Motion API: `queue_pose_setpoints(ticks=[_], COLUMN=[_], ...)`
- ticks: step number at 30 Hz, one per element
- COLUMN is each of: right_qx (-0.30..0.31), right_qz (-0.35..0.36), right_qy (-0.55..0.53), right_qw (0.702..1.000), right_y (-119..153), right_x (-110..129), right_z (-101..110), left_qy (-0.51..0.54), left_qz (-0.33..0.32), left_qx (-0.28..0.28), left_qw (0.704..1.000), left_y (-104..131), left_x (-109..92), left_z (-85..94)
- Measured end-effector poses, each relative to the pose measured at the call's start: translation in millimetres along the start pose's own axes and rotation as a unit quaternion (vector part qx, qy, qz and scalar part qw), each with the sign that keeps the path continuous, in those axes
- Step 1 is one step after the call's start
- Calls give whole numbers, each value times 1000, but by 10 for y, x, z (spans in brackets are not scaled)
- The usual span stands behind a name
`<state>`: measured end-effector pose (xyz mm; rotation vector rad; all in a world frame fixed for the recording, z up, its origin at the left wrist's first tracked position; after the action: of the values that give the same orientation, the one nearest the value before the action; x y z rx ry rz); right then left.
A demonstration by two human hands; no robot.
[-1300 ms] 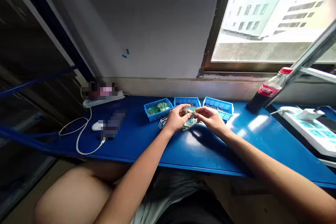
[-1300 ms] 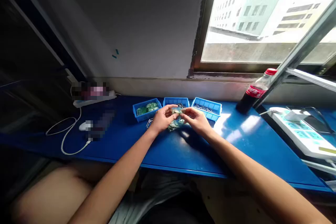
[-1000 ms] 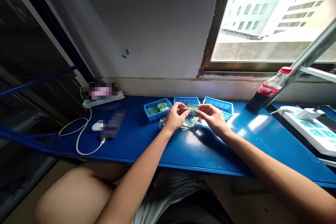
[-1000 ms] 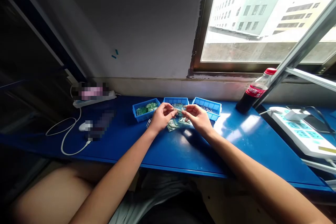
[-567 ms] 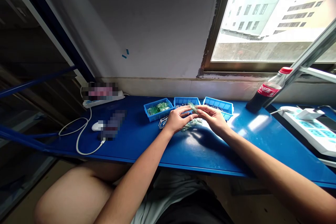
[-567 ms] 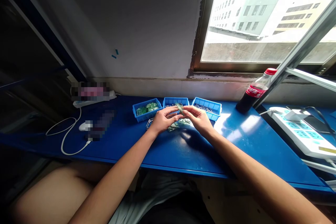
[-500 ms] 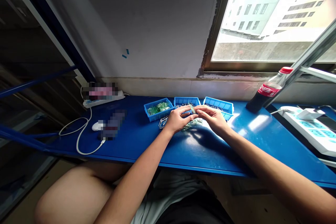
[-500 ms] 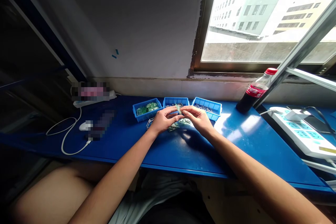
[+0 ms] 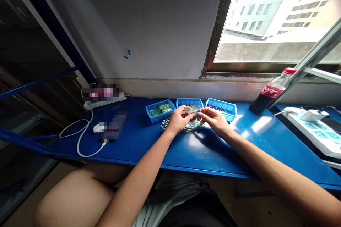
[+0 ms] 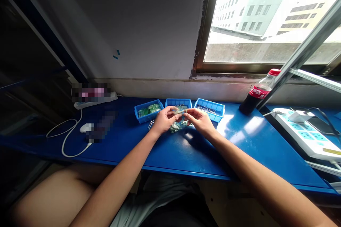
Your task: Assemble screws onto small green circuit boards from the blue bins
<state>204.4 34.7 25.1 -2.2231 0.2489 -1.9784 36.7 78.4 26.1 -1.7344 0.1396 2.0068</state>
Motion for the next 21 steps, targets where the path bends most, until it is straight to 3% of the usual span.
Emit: queue_pose_setpoints(ticks=[10, 14, 17, 21], right_qx=[-42, -31, -26, -16], right_qz=[4, -1, -5, -4], right_qy=[-37, -28, -27, -17], right_qw=[998, 999, 999, 1000], right_y=[-27, -37, -29, -9], right_x=[-44, -83, -83, -43], right_z=[68, 90, 82, 44], left_qy=[20, 5, -104, -309], left_qz=[14, 4, -46, -139], left_qx=[-26, -80, -146, -219], left_qw=[999, 997, 983, 915], left_y=[-25, -17, 32, 140], left_x=[16, -23, -194, -525], left_z=[58, 185, 374, 609])
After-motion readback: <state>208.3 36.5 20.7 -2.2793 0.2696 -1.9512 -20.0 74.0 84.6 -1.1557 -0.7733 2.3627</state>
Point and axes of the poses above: each hand's wrist, its own y-axis away from the middle knuckle, its own z-axis out of the back of the hand, x = y × z, the point moved 9 cm from there along -y, towards the middle knuckle, and after that the axes turned 11 degrees about -y, right-handed, at the moved point
